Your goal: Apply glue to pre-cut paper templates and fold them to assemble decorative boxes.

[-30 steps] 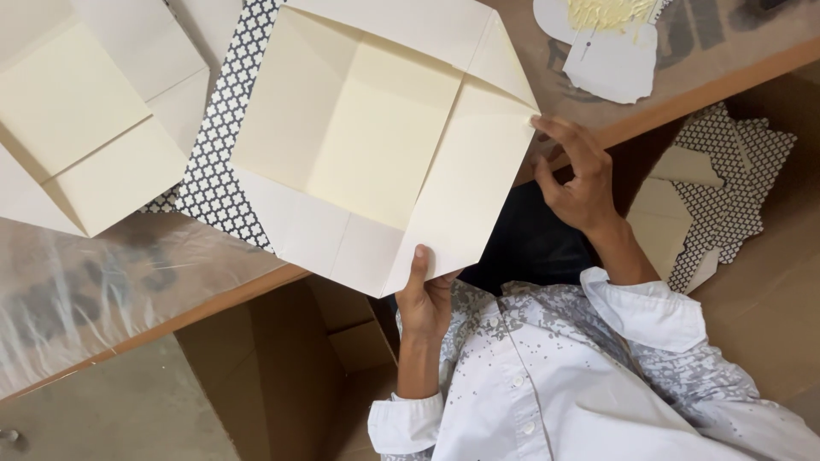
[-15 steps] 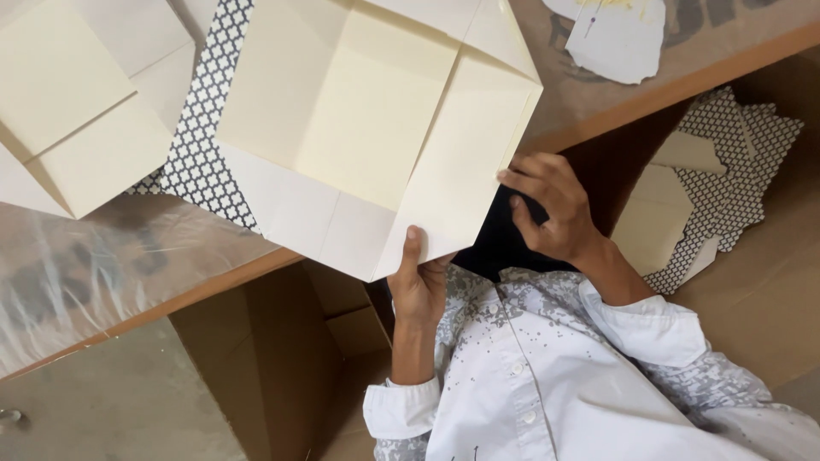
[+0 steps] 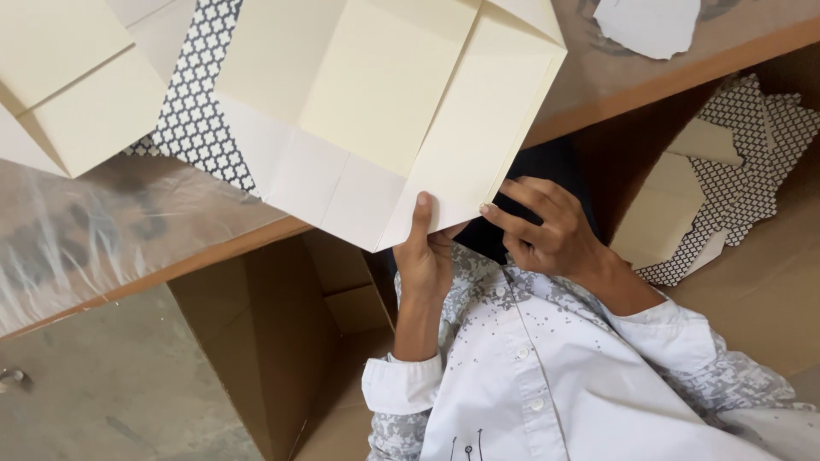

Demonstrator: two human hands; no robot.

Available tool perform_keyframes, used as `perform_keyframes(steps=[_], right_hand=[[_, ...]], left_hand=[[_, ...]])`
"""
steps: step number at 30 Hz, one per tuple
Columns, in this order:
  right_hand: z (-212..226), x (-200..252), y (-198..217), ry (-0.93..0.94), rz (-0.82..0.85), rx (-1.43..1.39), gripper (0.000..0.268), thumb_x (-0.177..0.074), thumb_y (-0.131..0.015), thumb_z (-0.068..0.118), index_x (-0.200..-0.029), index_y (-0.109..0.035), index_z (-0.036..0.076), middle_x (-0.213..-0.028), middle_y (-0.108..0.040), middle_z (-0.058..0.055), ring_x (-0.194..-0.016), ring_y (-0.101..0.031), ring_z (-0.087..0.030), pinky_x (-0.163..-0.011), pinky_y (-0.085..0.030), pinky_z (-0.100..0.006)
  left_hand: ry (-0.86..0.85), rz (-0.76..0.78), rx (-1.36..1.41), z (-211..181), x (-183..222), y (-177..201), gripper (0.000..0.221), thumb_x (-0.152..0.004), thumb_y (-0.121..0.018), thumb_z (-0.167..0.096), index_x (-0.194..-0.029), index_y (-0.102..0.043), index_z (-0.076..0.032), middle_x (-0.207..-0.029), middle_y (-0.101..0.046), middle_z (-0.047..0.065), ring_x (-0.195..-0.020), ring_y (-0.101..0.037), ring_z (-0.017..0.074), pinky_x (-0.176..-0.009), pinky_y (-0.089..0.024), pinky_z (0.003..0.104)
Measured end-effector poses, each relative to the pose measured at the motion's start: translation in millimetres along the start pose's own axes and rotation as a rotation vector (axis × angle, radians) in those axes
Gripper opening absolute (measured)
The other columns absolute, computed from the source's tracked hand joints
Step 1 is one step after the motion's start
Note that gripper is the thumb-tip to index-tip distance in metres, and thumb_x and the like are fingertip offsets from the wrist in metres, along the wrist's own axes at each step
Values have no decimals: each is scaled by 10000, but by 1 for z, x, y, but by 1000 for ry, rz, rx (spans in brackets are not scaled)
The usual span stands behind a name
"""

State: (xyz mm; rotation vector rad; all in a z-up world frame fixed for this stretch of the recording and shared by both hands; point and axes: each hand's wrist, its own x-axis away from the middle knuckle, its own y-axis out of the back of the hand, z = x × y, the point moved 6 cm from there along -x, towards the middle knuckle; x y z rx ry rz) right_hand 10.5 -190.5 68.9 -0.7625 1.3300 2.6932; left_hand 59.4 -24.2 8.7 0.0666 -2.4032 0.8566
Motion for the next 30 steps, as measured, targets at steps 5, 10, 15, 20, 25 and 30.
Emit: perform_keyframes(steps=[5,10,15,20,25,30], right_hand=[[2,-8,5,35,26,20,537,-767,-699,11,-1281,-685,165,-1231,-633,-140,-1070,-620,-340,-890,-575,-441],[-20,-13,9,16,11,82,541,-774,-701,-1,-1292,-679,155,-1202,-628,-126,-1043,-622,-345,-874,-564,-449],[-62,-7,12,-49,-56,128,532,-826,-689,-49,-1327,-651,124,-1186,-619,-124,-1061,-625,-346,-895,-557,-457],[-109,-11,17,-158,-92,161,567,-831,-688,-46,-1378,-640,92,-1231,-608,-166,-1105,-624,-372,-908,-537,-454],[-125,0,19,-162,-71,147,494,-862,-682,-48,-1341,-627,59,-1245,-615,-192,-1080,-598,-382,-903,-502,-452],[-66,4,2,-63,-23,38,451,-860,-746,-110,-1283,-614,-25,-1188,-609,-253,-1100,-620,-423,-980,-532,-468]], left_hand=[[-10,23,-24,6,-1,8,530,-1038,-624,-229,-1368,-440,142,-1205,-631,285,-1006,-728,307,-832,-660,386],[24,38,30,1,5,-2,533,-1019,-619,-229,-1376,-428,118,-1243,-630,251,-1054,-725,292,-856,-612,404],[13,41,45,2,10,-4,541,-1016,-627,-220,-1386,-428,120,-1250,-626,239,-1055,-720,297,-889,-651,443],[43,33,7,3,15,-1,531,-1015,-634,-232,-1364,-465,131,-1228,-649,263,-1043,-726,321,-870,-604,434],[117,-68,84,40,8,31,507,-987,-690,-221,-1354,-517,84,-1252,-643,190,-1040,-718,298,-854,-636,442],[-19,-46,108,46,1,35,542,-1006,-699,-258,-1405,-500,50,-1291,-625,147,-1106,-673,290,-889,-620,442]])
